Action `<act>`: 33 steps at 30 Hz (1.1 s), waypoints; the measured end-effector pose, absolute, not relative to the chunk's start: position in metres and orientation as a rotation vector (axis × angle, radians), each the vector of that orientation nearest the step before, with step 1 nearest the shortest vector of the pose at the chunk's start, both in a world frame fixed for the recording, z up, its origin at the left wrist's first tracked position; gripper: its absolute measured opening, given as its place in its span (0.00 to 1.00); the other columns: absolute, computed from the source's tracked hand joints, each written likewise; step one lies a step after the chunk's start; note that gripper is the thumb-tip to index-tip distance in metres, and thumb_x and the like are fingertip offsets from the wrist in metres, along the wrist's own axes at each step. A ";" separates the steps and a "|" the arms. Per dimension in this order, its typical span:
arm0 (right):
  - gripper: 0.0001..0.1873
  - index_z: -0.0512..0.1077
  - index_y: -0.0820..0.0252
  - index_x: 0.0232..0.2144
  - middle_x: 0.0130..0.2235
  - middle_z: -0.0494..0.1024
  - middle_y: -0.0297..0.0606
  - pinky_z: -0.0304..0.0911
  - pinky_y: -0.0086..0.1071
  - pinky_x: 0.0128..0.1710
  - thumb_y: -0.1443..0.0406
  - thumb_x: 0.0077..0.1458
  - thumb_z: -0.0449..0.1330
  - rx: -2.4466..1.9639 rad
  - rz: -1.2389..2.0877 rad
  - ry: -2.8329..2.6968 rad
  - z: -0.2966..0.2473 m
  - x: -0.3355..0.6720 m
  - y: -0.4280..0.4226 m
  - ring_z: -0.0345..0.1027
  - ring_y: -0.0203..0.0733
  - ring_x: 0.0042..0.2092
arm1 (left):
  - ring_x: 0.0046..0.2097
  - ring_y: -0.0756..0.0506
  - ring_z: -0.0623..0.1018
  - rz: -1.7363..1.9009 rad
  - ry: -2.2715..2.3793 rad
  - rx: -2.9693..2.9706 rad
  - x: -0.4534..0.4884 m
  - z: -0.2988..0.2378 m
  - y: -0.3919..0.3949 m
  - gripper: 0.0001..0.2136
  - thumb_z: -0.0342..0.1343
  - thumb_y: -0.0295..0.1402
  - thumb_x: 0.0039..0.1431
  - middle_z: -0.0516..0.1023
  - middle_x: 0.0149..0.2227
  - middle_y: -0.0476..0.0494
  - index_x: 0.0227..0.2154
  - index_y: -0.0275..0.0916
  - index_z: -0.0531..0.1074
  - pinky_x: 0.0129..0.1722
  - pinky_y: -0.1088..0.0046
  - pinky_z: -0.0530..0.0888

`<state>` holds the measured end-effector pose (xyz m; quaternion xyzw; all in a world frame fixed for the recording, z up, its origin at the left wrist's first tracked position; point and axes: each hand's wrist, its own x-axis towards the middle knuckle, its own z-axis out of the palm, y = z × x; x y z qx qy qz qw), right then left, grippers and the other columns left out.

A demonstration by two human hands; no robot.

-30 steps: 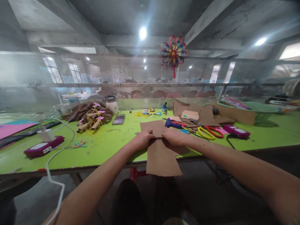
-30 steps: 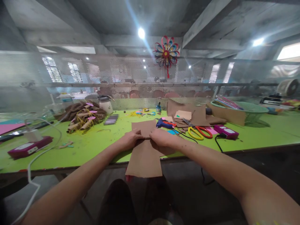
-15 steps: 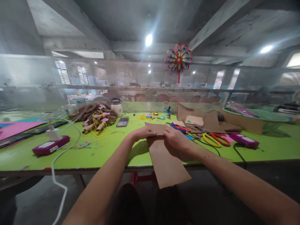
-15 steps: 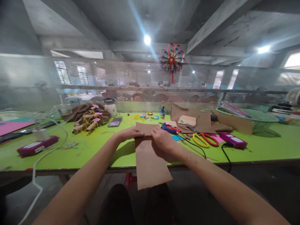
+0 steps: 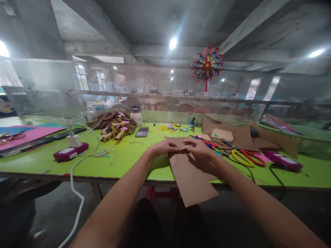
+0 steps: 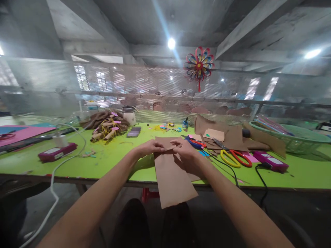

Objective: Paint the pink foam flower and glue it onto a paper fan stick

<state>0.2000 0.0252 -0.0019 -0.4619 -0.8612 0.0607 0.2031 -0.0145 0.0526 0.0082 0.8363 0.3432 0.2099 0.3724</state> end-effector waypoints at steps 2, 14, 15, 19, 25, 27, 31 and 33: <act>0.17 0.69 0.60 0.45 0.48 0.71 0.45 0.61 0.34 0.43 0.67 0.53 0.50 -1.189 0.433 -2.331 0.004 0.203 0.027 0.65 0.43 0.47 | 0.26 0.53 0.64 0.558 0.831 2.170 -0.013 0.009 0.052 0.15 0.55 0.42 0.50 0.69 0.23 0.50 0.28 0.33 0.74 0.26 0.77 0.60; 0.19 0.71 0.66 0.25 0.24 0.70 0.33 0.53 0.27 0.26 0.55 0.37 0.66 -1.082 1.144 -1.726 -0.015 0.201 0.034 0.60 0.32 0.26 | 0.28 0.52 0.65 0.541 0.863 2.349 -0.005 0.012 0.042 0.16 0.51 0.42 0.54 0.71 0.26 0.47 0.32 0.32 0.74 0.27 0.77 0.61; 0.19 0.70 0.66 0.24 0.23 0.69 0.33 0.53 0.27 0.26 0.56 0.35 0.67 -1.077 1.165 -1.679 -0.016 0.201 0.034 0.59 0.32 0.25 | 0.27 0.52 0.64 0.539 0.875 2.364 -0.004 0.012 0.041 0.17 0.51 0.43 0.54 0.71 0.25 0.48 0.31 0.32 0.74 0.27 0.77 0.60; 0.18 0.70 0.66 0.23 0.23 0.70 0.34 0.54 0.28 0.27 0.57 0.35 0.67 -1.053 1.097 -1.677 -0.020 0.201 0.035 0.60 0.32 0.26 | 0.26 0.53 0.64 0.527 0.884 2.363 -0.003 0.009 0.041 0.17 0.51 0.43 0.54 0.71 0.26 0.47 0.32 0.32 0.75 0.27 0.77 0.60; 0.18 0.73 0.67 0.27 0.27 0.73 0.38 0.57 0.29 0.30 0.56 0.38 0.66 -1.027 0.999 -1.755 -0.024 0.202 0.035 0.63 0.34 0.28 | 0.29 0.51 0.68 0.537 0.886 2.376 -0.003 -0.002 0.050 0.17 0.50 0.42 0.56 0.75 0.32 0.44 0.37 0.32 0.75 0.29 0.76 0.63; 0.19 0.73 0.66 0.27 0.27 0.73 0.37 0.57 0.29 0.29 0.55 0.38 0.66 -1.047 0.958 -1.798 -0.025 0.201 0.035 0.63 0.35 0.28 | 0.30 0.50 0.68 0.549 0.871 2.398 -0.002 -0.003 0.050 0.16 0.50 0.39 0.56 0.75 0.31 0.44 0.36 0.32 0.75 0.30 0.76 0.63; 0.18 0.74 0.66 0.26 0.25 0.73 0.36 0.56 0.29 0.28 0.55 0.38 0.65 -1.034 0.902 -1.808 -0.025 0.200 0.036 0.63 0.35 0.28 | 0.30 0.50 0.68 0.570 0.828 2.422 0.001 -0.001 0.047 0.14 0.48 0.36 0.57 0.74 0.30 0.45 0.35 0.32 0.74 0.31 0.76 0.64; 0.17 0.75 0.66 0.25 0.25 0.73 0.36 0.56 0.29 0.28 0.56 0.37 0.66 -1.009 0.905 -1.777 -0.025 0.199 0.036 0.62 0.34 0.27 | 0.30 0.50 0.68 0.583 0.827 2.425 0.002 -0.001 0.046 0.14 0.48 0.36 0.57 0.74 0.29 0.45 0.34 0.31 0.74 0.31 0.75 0.64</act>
